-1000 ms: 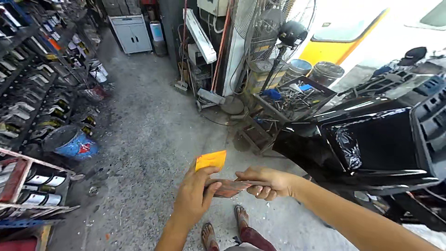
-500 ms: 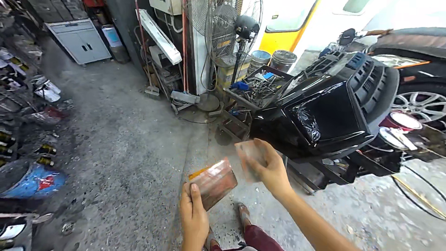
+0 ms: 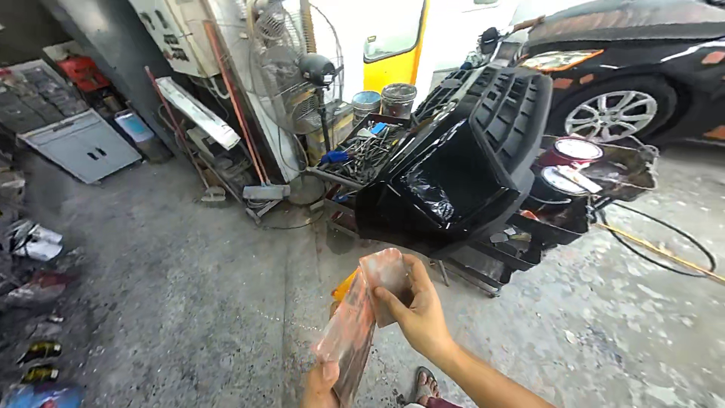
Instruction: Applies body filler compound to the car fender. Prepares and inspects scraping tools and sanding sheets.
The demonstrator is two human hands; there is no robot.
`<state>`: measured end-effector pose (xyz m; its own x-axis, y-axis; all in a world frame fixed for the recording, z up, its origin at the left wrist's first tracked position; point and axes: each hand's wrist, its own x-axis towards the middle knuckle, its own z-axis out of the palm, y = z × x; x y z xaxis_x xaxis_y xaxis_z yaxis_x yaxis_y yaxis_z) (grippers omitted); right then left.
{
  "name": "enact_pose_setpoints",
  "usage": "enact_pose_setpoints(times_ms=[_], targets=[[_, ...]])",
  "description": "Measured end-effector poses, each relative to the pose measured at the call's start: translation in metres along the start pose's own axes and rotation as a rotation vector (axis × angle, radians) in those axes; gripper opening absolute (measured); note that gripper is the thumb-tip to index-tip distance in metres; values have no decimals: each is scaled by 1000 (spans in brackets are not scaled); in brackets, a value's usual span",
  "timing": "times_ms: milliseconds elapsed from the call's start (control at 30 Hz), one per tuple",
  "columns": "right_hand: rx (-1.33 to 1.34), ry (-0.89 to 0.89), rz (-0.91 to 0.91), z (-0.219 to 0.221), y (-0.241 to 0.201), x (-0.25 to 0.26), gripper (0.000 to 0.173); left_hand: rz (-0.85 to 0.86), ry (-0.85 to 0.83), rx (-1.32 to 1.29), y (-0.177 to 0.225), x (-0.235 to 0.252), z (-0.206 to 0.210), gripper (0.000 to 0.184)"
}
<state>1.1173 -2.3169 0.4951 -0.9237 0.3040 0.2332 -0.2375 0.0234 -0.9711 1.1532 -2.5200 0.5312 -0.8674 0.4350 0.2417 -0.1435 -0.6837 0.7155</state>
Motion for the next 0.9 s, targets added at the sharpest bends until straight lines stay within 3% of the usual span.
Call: enact_pose_setpoints(times_ms=[100, 167, 267, 433, 533, 633, 700, 800, 900], targets=[[-68, 95, -30, -42, 2, 4, 67, 54, 66, -4, -46, 23, 30, 39], [-167, 171, -74, -69, 6, 1, 69, 72, -18, -76, -82, 38, 37, 48], [-225, 226, -116, -106, 5, -5, 70, 41, -98, -14, -110, 51, 66, 38], [-185, 253, -189, -140, -5, -31, 71, 11, -175, 13, -160, 74, 93, 46], [-109, 203, -197, -166, -13, -35, 71, -5, -339, 38, -176, 81, 98, 50], [-19, 116, -204, -198, -23, -26, 69, -63, -382, -15, -175, 91, 115, 52], [-49, 283, -171, -220, -30, -10, 64, -100, -366, -46, -170, 96, 132, 56], [-139, 482, -75, -233, -35, 5, 67, -199, -488, 12, -174, 100, 126, 44], [-277, 326, -152, -224, -43, -8, 72, -239, -626, -10, -193, 124, 115, 40]])
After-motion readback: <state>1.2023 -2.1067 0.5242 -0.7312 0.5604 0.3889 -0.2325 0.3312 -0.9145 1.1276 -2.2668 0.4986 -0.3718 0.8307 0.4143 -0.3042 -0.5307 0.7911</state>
